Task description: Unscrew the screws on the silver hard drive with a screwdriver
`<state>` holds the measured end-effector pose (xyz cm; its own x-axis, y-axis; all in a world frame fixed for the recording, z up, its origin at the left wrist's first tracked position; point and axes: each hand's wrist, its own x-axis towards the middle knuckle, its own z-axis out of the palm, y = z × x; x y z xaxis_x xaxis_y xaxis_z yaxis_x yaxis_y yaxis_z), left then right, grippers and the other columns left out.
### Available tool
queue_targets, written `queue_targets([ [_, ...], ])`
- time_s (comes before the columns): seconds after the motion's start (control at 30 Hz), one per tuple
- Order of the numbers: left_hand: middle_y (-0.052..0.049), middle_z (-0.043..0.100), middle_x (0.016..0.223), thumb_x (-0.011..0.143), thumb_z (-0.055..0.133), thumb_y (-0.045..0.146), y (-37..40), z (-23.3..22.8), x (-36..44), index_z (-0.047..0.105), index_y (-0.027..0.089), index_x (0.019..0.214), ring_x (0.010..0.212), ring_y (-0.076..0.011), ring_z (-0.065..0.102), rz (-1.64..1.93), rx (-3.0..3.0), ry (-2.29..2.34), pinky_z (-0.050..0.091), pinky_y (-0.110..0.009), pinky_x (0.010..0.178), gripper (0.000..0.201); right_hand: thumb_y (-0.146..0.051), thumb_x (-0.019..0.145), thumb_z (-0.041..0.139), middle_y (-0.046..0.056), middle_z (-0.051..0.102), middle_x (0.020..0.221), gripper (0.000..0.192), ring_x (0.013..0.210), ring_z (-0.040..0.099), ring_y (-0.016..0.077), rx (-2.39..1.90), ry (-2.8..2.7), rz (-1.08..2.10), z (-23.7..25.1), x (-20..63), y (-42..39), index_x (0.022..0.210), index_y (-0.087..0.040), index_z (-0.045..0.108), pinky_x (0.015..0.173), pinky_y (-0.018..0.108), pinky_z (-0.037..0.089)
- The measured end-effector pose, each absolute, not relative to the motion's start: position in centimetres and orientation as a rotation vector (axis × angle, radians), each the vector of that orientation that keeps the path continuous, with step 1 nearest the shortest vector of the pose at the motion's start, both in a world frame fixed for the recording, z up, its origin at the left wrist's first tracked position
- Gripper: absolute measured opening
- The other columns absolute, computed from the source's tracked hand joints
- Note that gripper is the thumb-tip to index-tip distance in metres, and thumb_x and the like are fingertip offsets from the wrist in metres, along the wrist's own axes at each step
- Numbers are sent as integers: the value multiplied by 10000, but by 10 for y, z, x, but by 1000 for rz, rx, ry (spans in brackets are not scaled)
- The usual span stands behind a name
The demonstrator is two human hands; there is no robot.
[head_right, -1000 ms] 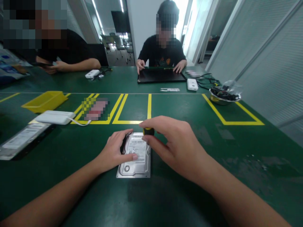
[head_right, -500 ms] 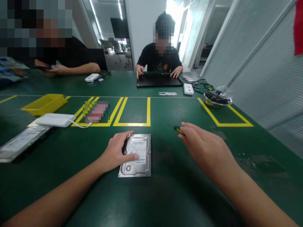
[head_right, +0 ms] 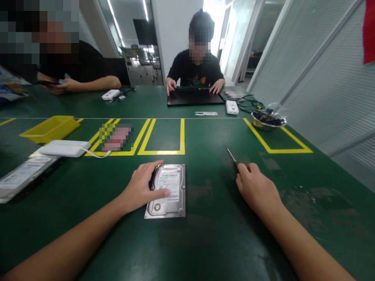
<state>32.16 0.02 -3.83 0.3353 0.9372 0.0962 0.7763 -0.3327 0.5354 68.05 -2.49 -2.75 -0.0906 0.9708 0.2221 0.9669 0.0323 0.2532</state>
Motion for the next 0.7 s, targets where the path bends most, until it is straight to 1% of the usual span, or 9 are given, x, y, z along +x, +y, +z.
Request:
queue_targets([
  [0.17, -119, 492, 1424, 703, 678, 719, 1, -41, 320, 372, 269, 1440, 1279, -379, 419, 569, 2214, 1494, 357, -550, 1020, 916, -363, 987, 327, 96, 550, 967, 286, 616, 549, 157, 2215, 2150, 398, -26, 682, -19, 1044, -160, 519, 499, 271, 313],
  [0.33, -116, 497, 1420, 703, 679, 716, 0, -40, 321, 379, 266, 1438, 1275, -379, 424, 573, 2218, 1501, 368, -534, 1016, 913, -392, 960, 362, 86, 602, 894, 255, 674, 604, 213, 2321, 2072, 322, -23, 688, -19, 1001, -178, 495, 512, 284, 307],
  [0.43, -116, 500, 1418, 695, 685, 718, 0, -38, 322, 387, 251, 1435, 1270, -377, 428, 552, 2211, 1520, 363, -530, 1023, 925, -401, 957, 363, 74, 626, 803, 251, 642, 616, 228, 2358, 2049, 288, -21, 692, -19, 960, -187, 494, 508, 289, 310],
  [0.53, -117, 498, 1423, 692, 685, 722, 0, -37, 323, 386, 245, 1435, 1272, -373, 426, 535, 2210, 1527, 357, -532, 1030, 932, -402, 958, 353, 88, 629, 739, 260, 596, 611, 246, 2385, 2029, 296, -18, 695, -19, 935, -187, 498, 493, 299, 307],
  [0.7, -117, 497, 1425, 697, 682, 724, 1, -38, 322, 384, 246, 1435, 1277, -365, 425, 526, 2213, 1527, 356, -528, 1031, 928, -386, 975, 332, 107, 634, 727, 262, 588, 611, 233, 2362, 2108, 295, -10, 706, -17, 941, -191, 504, 495, 301, 328],
])
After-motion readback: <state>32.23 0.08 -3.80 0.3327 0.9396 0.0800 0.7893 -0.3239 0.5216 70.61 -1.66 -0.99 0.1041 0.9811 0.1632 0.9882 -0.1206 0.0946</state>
